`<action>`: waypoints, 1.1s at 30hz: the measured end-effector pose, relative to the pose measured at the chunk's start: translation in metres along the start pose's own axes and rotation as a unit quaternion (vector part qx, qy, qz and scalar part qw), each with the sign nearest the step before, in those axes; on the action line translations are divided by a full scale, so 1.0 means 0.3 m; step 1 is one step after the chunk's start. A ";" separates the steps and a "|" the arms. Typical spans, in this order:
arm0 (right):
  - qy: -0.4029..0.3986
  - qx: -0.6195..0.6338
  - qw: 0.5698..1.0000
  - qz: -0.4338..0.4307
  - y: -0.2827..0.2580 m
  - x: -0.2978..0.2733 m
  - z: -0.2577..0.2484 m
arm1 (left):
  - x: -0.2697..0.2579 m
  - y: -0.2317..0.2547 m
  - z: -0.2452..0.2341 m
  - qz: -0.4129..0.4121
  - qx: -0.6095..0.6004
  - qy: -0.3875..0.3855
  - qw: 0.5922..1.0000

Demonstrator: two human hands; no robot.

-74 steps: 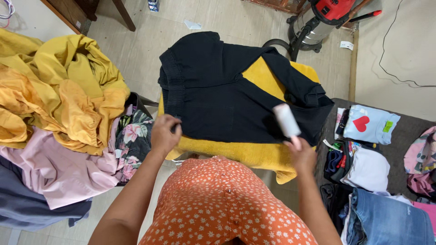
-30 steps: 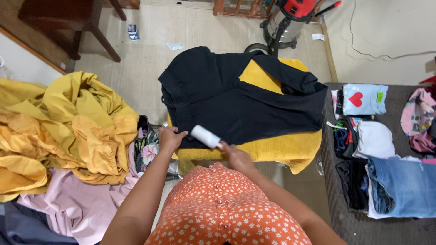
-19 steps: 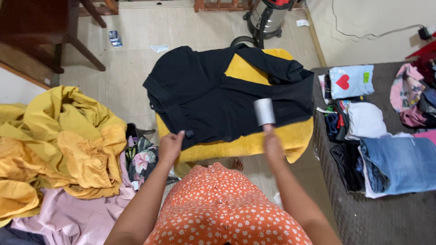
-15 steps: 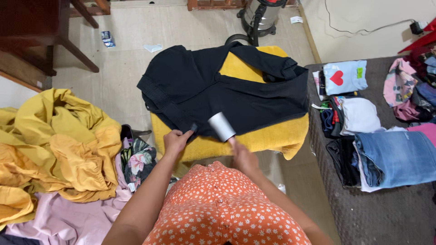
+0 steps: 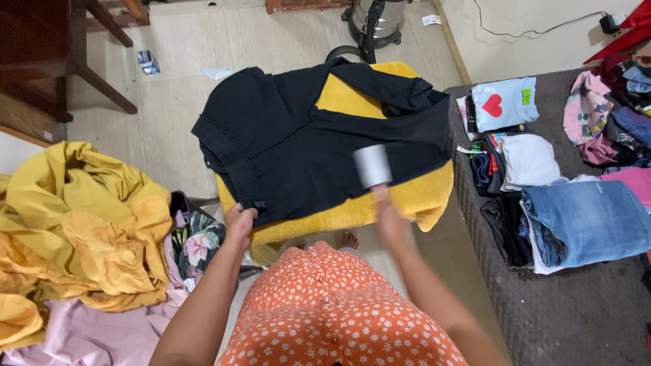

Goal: The person uses a lint roller to remove lint from a pair of black trousers laid out on a yellow surface, turning the trousers over and rolling the roller across different sections.

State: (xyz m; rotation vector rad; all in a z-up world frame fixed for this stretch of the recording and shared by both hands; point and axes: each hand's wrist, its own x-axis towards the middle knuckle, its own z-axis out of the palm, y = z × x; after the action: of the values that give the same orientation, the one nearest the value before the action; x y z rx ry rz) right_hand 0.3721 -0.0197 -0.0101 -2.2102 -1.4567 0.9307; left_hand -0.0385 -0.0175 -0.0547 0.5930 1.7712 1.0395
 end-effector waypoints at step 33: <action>0.099 -0.103 0.987 -0.070 -0.071 0.318 -0.135 | -0.059 -0.154 -0.146 0.083 -0.006 0.236 0.968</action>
State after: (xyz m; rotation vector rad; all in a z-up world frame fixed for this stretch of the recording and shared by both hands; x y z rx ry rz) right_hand 0.4101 0.0784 0.0000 -2.2312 -1.6502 0.5204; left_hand -0.0682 -0.0720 -0.0777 0.5212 2.1505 1.3925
